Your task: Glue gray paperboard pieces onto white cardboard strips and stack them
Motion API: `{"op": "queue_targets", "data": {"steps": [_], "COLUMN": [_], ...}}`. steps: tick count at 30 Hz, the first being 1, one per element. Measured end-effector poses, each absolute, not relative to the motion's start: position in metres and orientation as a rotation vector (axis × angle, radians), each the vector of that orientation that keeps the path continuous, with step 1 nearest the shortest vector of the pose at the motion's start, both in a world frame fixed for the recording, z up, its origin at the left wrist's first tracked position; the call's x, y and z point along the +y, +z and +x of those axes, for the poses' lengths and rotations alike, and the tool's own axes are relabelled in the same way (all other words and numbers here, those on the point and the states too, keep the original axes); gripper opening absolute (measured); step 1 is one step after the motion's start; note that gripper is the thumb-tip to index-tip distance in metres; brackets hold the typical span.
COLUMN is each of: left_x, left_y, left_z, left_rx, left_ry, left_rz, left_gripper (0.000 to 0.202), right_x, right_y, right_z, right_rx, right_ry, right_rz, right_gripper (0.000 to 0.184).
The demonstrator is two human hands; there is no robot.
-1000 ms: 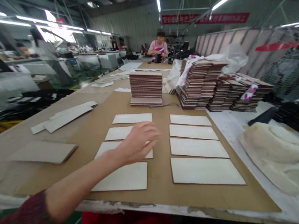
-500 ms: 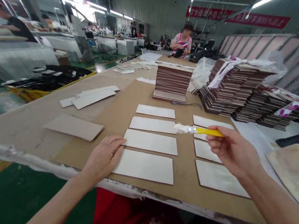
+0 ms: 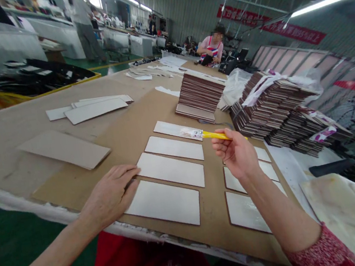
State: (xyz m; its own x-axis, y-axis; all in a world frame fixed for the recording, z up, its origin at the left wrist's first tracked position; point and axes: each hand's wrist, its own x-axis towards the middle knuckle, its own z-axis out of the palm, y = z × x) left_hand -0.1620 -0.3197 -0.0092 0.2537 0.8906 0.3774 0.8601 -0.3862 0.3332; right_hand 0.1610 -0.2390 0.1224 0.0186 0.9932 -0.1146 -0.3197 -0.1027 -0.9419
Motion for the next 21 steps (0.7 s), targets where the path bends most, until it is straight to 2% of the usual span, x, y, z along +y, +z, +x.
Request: {"op": "queue_targets", "data": {"steps": [9,21], "left_x": [-0.321,-0.322], "left_y": [-0.006,-0.003], "left_z": [-0.158,-0.157], "left_rx": [1.723,1.700], "left_ry": [0.858,0.866], "left_rz": [2.441,2.440], "left_gripper": [0.031,0.031], "right_x": [-0.251,-0.244], "right_y": [0.080,0.057], "right_z": [0.109,0.069], "right_rx": [-0.980,-1.086], "right_ry": [1.594,1.532], "right_rz": [-1.152,-1.170], "right_gripper": [0.017,0.021]}}
